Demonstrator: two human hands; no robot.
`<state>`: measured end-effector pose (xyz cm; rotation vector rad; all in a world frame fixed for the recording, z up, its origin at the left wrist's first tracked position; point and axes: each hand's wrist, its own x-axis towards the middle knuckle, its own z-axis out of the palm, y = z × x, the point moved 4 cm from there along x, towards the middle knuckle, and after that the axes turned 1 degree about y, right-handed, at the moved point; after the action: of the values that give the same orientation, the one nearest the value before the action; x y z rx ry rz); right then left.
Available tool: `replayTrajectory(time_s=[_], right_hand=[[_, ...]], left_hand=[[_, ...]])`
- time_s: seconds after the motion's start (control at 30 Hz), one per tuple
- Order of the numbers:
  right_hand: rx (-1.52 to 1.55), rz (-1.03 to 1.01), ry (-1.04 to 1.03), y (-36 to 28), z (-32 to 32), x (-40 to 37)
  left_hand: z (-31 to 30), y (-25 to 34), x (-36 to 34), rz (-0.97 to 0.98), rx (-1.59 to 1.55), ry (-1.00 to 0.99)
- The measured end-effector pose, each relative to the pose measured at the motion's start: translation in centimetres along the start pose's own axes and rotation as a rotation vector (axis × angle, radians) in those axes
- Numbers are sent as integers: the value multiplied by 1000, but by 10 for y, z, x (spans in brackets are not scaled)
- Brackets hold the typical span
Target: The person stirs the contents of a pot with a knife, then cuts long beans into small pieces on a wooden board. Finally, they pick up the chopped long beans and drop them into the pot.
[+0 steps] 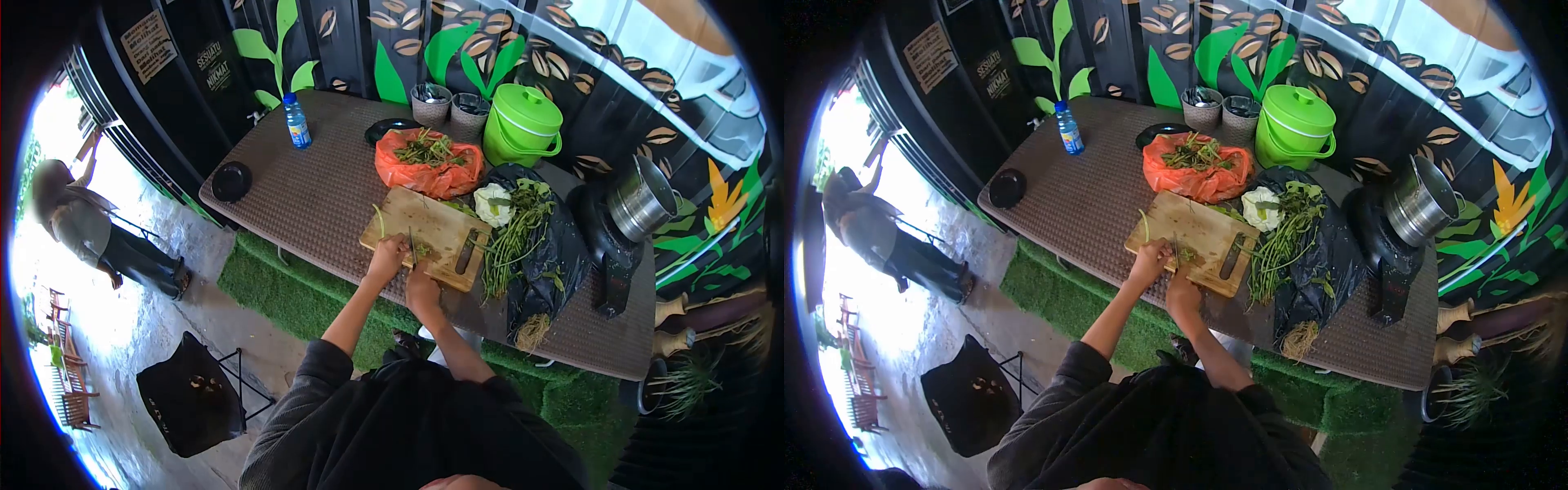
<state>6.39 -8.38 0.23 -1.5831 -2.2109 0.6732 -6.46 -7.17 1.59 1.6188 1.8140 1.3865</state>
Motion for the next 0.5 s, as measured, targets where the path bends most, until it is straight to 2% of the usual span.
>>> replayTrajectory(time_s=[0.13, 0.17, 0.2, 0.33, 0.4, 0.5], right_hand=[[-28, -113, -149, 1, -12, 25], [-30, -72, -235, 0, -18, 25], [-30, -72, -232, 0, -19, 20], [47, -79, -102, -4, -12, -1], [37, -80, -65, -3, -10, 6], [-5, -112, -140, 7, -4, 26]], left_hand=[[-3, 11, -8, 32, 44, -9], [-4, 13, -12, 85, 156, 19], [-4, 15, -14, 139, 268, 51], [-6, 12, -19, 186, 250, 47], [-7, 6, -19, 100, 149, 58], [-5, 0, -9, 64, 42, 44]])
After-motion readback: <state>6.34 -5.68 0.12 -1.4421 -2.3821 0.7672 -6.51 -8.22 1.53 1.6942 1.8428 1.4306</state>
